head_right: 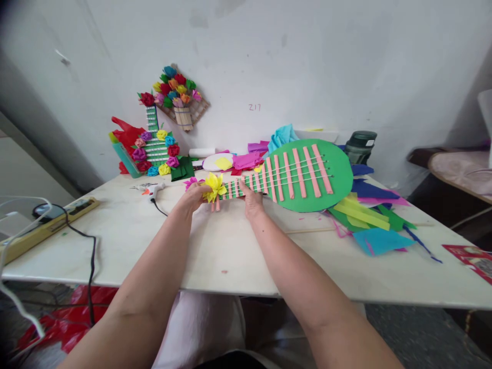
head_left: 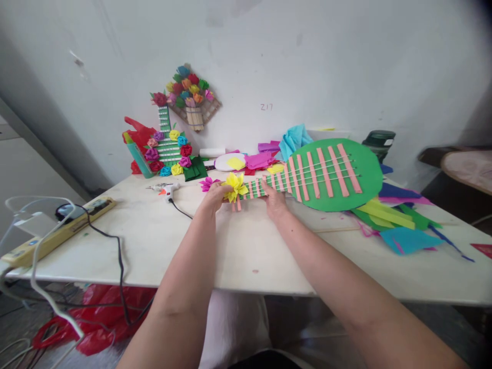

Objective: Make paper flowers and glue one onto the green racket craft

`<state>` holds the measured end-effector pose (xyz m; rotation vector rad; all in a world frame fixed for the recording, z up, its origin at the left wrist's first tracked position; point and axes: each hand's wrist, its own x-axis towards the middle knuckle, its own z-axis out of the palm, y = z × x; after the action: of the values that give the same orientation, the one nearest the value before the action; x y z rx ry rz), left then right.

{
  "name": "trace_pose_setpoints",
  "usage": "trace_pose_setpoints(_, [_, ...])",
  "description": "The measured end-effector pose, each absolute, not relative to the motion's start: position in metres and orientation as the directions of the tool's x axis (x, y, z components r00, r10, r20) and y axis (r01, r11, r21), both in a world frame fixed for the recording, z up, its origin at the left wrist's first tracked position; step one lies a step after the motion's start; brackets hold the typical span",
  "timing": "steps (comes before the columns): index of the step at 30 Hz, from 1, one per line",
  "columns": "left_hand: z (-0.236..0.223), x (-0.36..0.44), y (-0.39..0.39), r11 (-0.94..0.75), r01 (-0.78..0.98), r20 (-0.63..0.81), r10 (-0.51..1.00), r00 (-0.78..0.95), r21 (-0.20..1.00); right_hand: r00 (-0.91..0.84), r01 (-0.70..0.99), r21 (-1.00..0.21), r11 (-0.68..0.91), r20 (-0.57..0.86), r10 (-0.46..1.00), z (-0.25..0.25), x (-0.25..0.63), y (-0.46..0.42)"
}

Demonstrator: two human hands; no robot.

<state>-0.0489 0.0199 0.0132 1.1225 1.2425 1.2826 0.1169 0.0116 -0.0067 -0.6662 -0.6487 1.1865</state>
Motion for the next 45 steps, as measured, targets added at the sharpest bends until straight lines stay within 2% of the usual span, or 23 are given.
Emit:
trace_pose_setpoints(18, [0.0073, -0.0504, 0.0243, -0.008, -0.106, 0.001, 0.998, -0.066, 0.994, 0.161, -0.673, -0.719, 0.175, 0.088, 0.983, -0.0101, 0.1197, 0.0161])
trace_pose_setpoints(29, [0.0097, -0.0459, 0.024, 0.078, -0.242, -0.108, 0.988, -0.114, 0.967, -0.119, -0.703, -0.711, -0.03, 0.076, 0.99, -0.0092, 0.1176, 0.0103])
trace_pose_setpoints(35, [0.0104, -0.0453, 0.0235, 0.118, -0.219, -0.146, 0.982, -0.118, 0.969, -0.122, -0.71, -0.699, -0.084, 0.006, 0.992, -0.0105, 0.1158, 0.0115])
trace_pose_setpoints(45, [0.0099, -0.0456, 0.023, 0.102, -0.193, -0.124, 0.987, -0.103, 0.976, -0.133, -0.685, -0.721, -0.107, -0.02, 0.991, -0.0098, 0.1155, 0.0118])
